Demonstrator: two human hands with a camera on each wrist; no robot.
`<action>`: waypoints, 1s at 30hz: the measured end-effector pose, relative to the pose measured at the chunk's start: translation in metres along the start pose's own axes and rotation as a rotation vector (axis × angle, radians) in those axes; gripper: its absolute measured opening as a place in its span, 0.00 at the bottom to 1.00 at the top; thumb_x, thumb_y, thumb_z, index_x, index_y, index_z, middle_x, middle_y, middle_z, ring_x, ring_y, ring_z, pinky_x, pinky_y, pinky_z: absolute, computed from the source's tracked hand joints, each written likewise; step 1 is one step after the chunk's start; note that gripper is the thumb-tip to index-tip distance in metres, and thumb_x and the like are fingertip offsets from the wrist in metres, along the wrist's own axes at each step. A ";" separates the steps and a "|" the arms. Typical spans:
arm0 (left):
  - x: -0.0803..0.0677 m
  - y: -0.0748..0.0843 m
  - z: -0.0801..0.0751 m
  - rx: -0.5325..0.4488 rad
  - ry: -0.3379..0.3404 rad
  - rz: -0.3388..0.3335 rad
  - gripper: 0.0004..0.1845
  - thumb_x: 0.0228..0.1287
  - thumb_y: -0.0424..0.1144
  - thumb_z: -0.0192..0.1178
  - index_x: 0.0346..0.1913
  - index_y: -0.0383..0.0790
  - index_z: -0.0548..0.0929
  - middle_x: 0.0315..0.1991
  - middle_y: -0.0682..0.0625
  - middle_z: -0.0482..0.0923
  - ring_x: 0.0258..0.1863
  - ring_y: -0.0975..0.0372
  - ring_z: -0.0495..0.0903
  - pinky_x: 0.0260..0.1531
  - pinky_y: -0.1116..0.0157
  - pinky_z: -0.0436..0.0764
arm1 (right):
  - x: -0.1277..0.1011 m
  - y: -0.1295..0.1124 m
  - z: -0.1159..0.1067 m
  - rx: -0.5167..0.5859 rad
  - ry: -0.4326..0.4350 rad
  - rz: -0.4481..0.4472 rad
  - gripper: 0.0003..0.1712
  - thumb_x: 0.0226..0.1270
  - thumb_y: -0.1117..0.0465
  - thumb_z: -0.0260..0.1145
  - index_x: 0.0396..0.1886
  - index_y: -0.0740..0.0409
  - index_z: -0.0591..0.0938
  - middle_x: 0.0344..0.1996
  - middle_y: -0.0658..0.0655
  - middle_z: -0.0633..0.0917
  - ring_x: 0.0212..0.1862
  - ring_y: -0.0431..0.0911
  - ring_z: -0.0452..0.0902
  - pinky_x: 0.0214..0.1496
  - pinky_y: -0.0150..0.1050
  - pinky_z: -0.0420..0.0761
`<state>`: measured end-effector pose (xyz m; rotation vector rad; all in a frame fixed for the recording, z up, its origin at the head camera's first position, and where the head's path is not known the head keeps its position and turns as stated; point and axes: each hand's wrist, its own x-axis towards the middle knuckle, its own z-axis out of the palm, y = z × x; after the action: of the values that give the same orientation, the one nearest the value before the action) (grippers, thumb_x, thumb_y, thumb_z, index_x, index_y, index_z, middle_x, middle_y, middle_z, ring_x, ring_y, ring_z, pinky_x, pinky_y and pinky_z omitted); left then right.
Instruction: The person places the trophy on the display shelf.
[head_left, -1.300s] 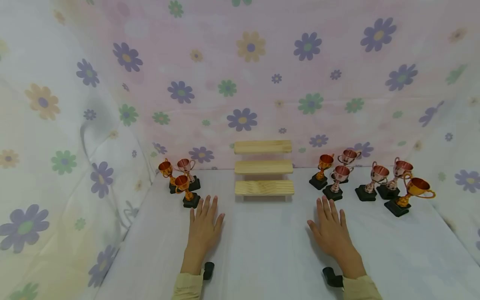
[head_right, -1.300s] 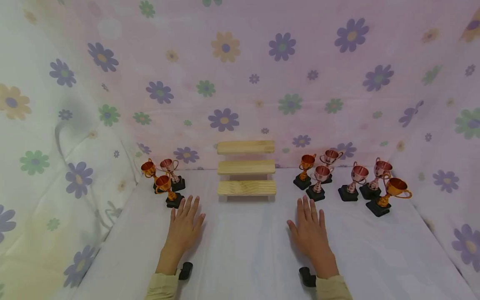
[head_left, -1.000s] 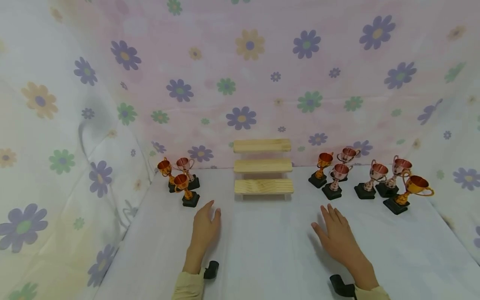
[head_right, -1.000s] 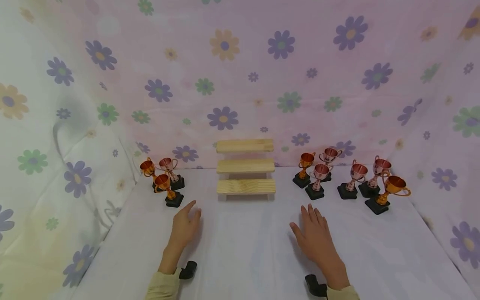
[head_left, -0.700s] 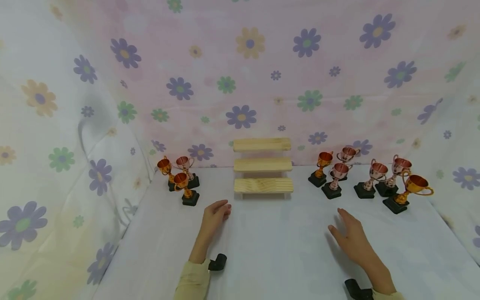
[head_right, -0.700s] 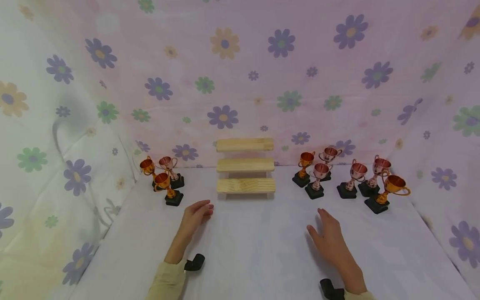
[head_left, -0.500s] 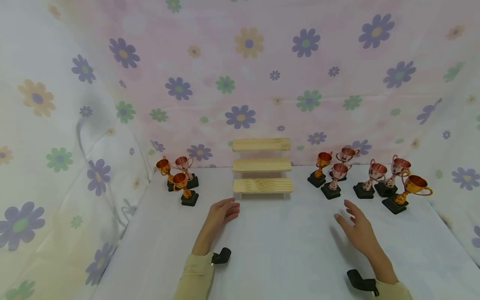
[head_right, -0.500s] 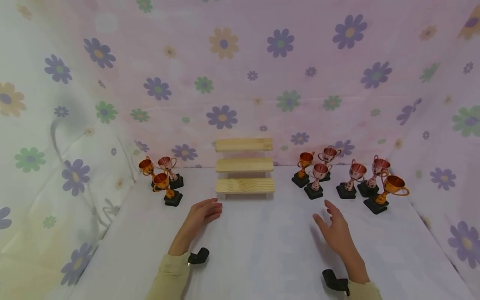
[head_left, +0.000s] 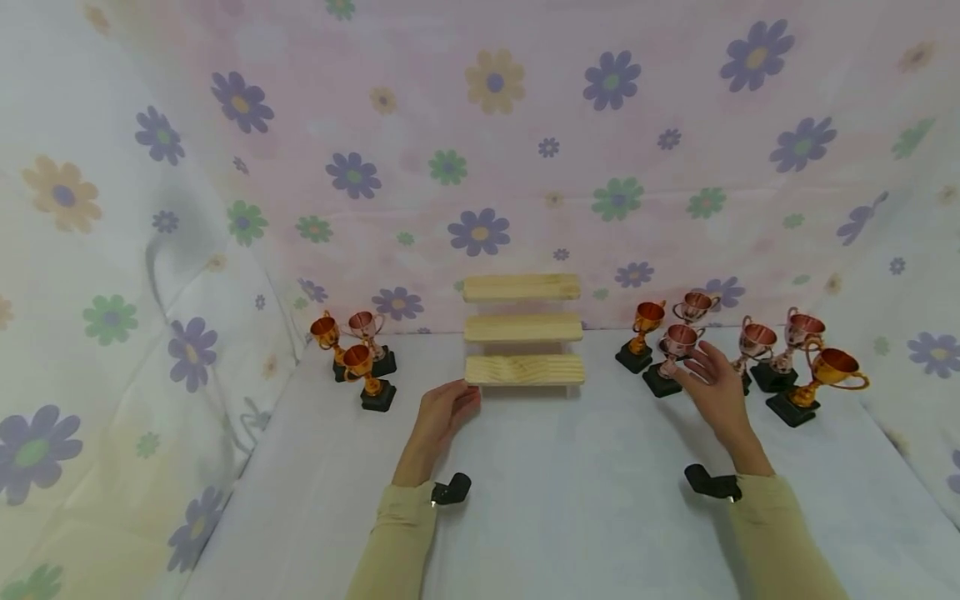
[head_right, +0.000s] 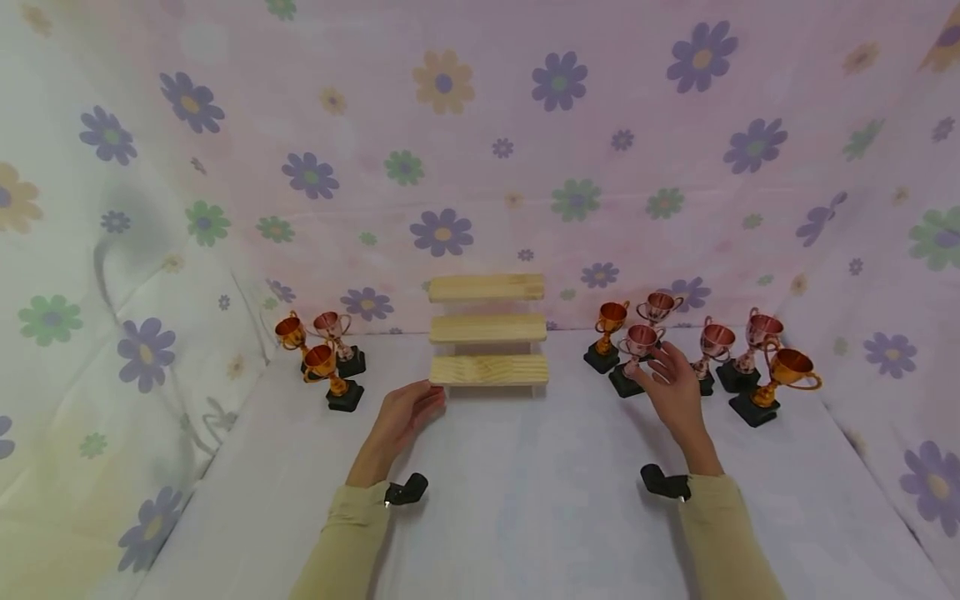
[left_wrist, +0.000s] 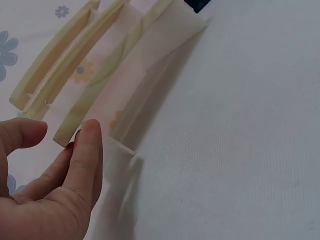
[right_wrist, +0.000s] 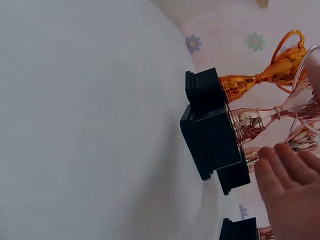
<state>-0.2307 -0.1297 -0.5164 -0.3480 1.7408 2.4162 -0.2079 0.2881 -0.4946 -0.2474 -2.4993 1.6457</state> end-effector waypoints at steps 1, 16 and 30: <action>0.001 0.000 0.001 -0.013 0.005 0.007 0.20 0.76 0.30 0.53 0.62 0.16 0.72 0.42 0.43 0.82 0.41 0.62 0.85 0.49 0.68 0.87 | 0.004 0.001 0.000 0.017 -0.006 -0.006 0.51 0.75 0.47 0.65 0.83 0.60 0.46 0.77 0.68 0.63 0.74 0.64 0.64 0.71 0.41 0.74; 0.006 -0.007 0.009 0.063 0.127 0.090 0.20 0.68 0.27 0.63 0.60 0.19 0.77 0.49 0.38 0.83 0.39 0.63 0.86 0.49 0.65 0.87 | 0.023 0.002 0.002 0.079 0.026 -0.089 0.37 0.74 0.51 0.65 0.73 0.64 0.65 0.63 0.59 0.77 0.55 0.31 0.75 0.52 0.16 0.77; 0.012 -0.011 0.015 -0.023 0.216 0.058 0.18 0.66 0.27 0.64 0.57 0.20 0.80 0.45 0.41 0.82 0.34 0.65 0.85 0.42 0.72 0.87 | 0.008 -0.001 0.007 0.026 0.162 -0.195 0.23 0.61 0.61 0.78 0.49 0.65 0.76 0.38 0.32 0.80 0.40 0.24 0.79 0.42 0.17 0.81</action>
<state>-0.2411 -0.1122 -0.5250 -0.5904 1.8317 2.5232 -0.2176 0.2837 -0.4964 -0.1238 -2.3009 1.5165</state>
